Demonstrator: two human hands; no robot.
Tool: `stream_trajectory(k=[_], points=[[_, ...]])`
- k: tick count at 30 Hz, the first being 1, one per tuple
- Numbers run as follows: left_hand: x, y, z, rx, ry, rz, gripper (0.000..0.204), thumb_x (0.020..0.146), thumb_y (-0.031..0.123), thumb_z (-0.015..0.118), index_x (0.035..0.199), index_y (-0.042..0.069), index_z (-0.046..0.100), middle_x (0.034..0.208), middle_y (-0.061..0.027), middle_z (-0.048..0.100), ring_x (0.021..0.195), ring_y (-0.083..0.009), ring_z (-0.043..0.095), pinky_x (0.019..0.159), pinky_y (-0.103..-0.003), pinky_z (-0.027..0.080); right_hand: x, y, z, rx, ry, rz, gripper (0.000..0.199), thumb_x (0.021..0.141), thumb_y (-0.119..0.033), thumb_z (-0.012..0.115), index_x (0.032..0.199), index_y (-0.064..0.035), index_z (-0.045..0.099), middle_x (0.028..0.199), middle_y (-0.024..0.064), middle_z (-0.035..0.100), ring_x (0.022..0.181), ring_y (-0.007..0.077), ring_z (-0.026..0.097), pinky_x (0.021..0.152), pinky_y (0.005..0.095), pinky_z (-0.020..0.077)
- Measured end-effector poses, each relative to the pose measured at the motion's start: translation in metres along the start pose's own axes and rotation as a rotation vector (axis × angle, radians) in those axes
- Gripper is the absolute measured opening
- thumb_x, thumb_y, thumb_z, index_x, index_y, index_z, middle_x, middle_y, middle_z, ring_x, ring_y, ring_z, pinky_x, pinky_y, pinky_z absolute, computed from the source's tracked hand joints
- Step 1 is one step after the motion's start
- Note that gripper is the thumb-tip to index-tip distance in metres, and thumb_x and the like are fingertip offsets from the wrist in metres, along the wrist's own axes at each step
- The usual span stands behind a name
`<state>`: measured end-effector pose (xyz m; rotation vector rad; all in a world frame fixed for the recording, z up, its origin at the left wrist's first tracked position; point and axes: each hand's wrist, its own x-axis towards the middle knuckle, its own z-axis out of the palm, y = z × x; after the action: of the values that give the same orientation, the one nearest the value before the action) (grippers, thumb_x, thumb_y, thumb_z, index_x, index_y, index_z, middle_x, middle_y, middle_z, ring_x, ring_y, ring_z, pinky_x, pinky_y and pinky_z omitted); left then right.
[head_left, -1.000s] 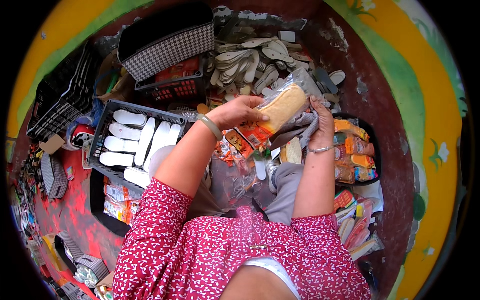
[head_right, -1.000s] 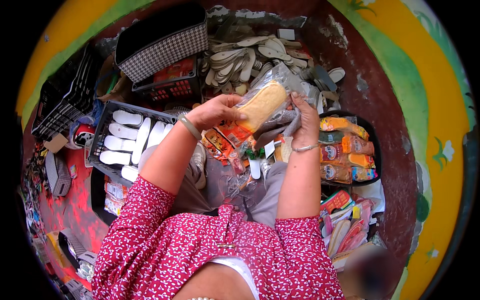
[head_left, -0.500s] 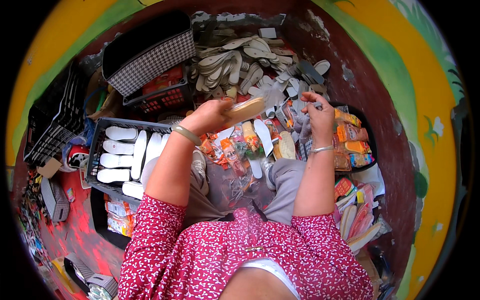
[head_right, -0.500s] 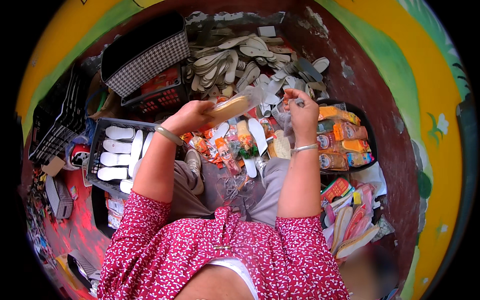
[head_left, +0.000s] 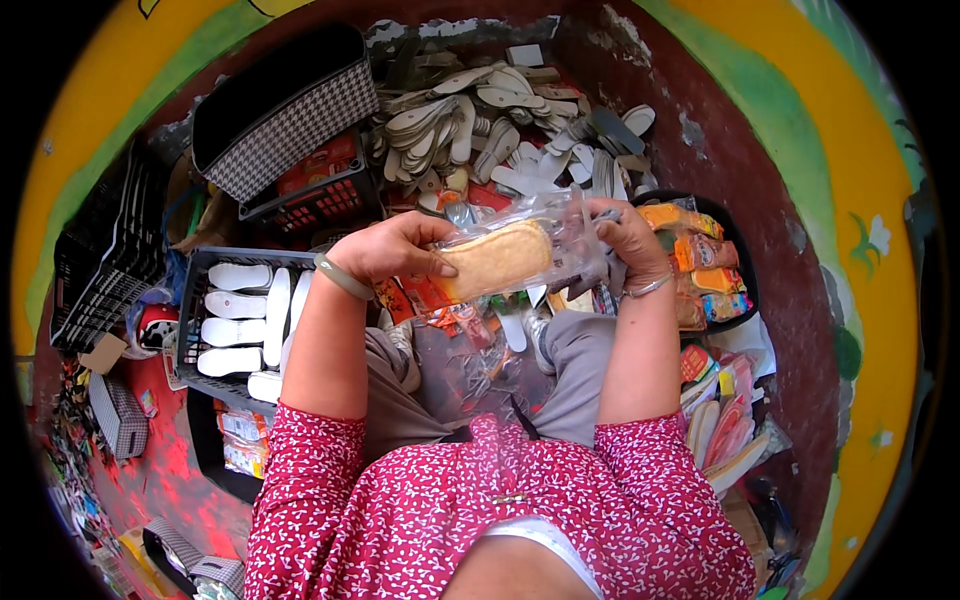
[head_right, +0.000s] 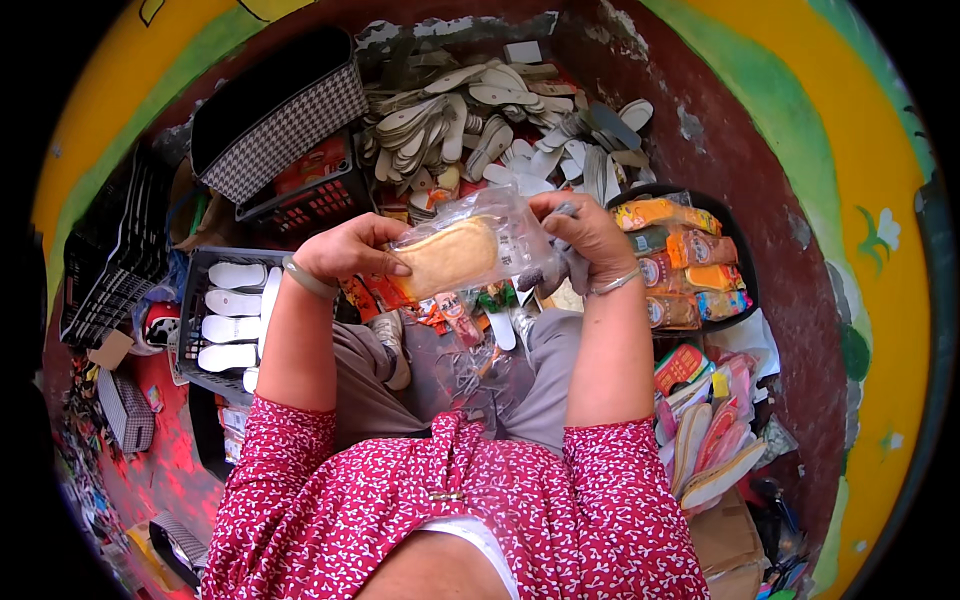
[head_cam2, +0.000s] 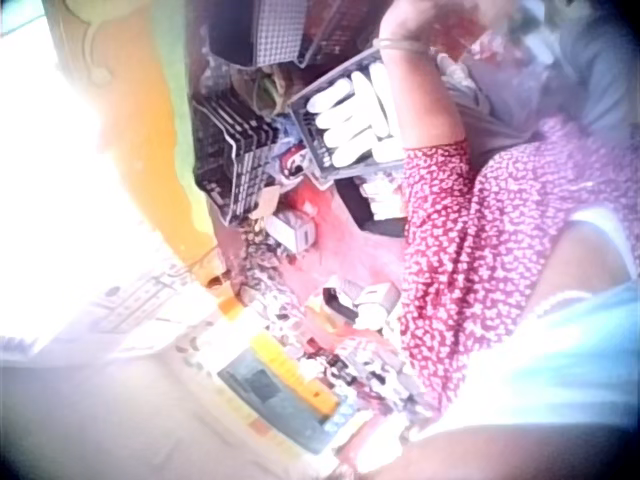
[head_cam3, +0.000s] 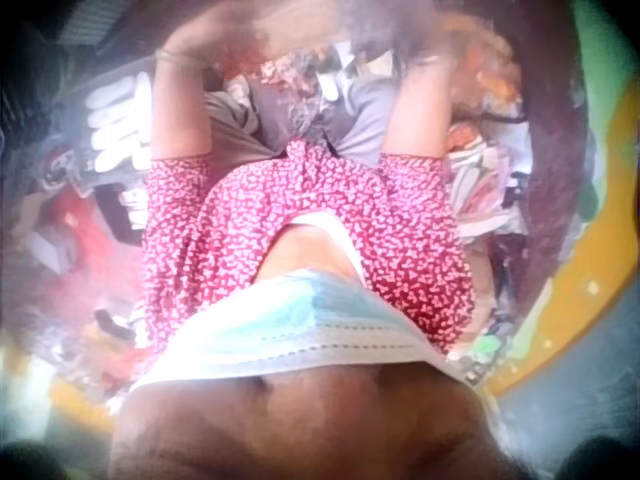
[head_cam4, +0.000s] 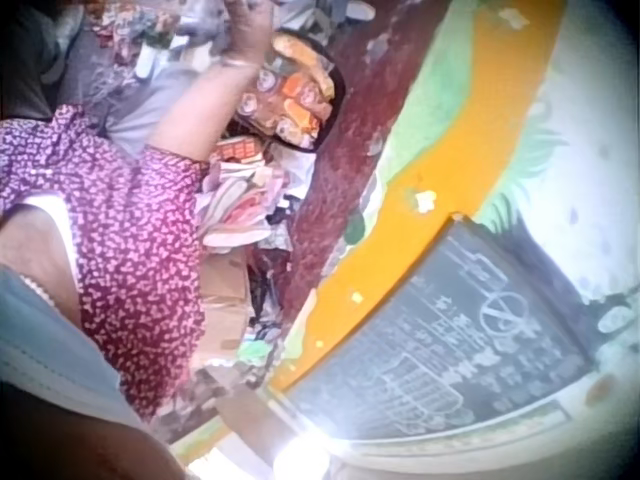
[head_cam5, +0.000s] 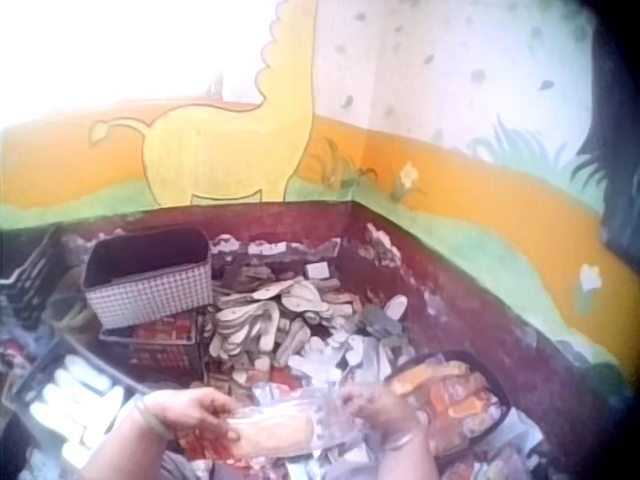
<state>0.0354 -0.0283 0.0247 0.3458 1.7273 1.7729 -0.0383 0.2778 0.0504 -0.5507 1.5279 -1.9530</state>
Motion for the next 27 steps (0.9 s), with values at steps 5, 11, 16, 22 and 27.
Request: stream_trajectory(k=[5,11,16,22,27], points=[[0.007,0.006,0.003,0.213,0.043,-0.142,0.034,0.079,0.005,0.064,0.111,-0.005,0.057,0.091,0.0014,0.062,0.079,-0.0049,0.053,0.071,-0.020,0.045,0.007,0.007,-0.007,-0.246,-0.101,0.160,0.027,0.073,-0.013,0.071,0.095,0.0009,0.063,0.077,0.0002,0.059,0.069,0.0073,0.054,0.063,0.0211,0.0433],[0.013,0.008,0.004,0.460,0.087,-0.210,0.031,0.079,0.007,0.063,0.109,0.000,0.059,0.080,0.0025,0.059,0.069,-0.0052,0.050,0.060,-0.022,0.043,0.009,0.019,-0.032,-0.435,0.136,0.120,0.021,0.075,-0.003,0.064,0.096,0.0022,0.063,0.077,0.0011,0.062,0.066,0.0062,0.054,0.060,0.0198,0.0436],[0.019,-0.004,0.005,0.702,0.170,-0.104,0.028,0.077,0.013,0.064,0.102,0.001,0.061,0.077,-0.0073,0.063,0.068,-0.0158,0.056,0.064,-0.030,0.046,0.003,0.006,-0.019,-0.405,0.370,-0.112,0.020,0.075,0.002,0.063,0.095,-0.0004,0.065,0.076,0.0044,0.063,0.066,0.0076,0.056,0.059,0.0207,0.0464],[0.037,-0.045,0.006,1.185,0.178,-0.141,0.027,0.076,0.026,0.064,0.089,0.002,0.064,0.077,-0.0191,0.063,0.071,-0.0344,0.060,0.066,-0.040,0.047,0.016,0.054,0.069,-1.101,0.051,-0.024,0.034,0.068,-0.014,0.068,0.100,-0.0034,0.064,0.098,0.0175,0.063,0.090,0.0289,0.061,0.080,0.0341,0.0472],[0.048,-0.052,0.013,1.250,0.081,-0.086,0.027,0.076,0.029,0.063,0.079,0.003,0.062,0.075,-0.0178,0.063,0.070,-0.0362,0.059,0.064,-0.042,0.047,0.026,0.082,0.088,-1.495,-0.055,0.093,0.015,0.070,-0.008,0.056,0.078,-0.0045,0.067,0.081,0.0145,0.066,0.077,0.0291,0.065,0.067,0.0390,0.0516]])
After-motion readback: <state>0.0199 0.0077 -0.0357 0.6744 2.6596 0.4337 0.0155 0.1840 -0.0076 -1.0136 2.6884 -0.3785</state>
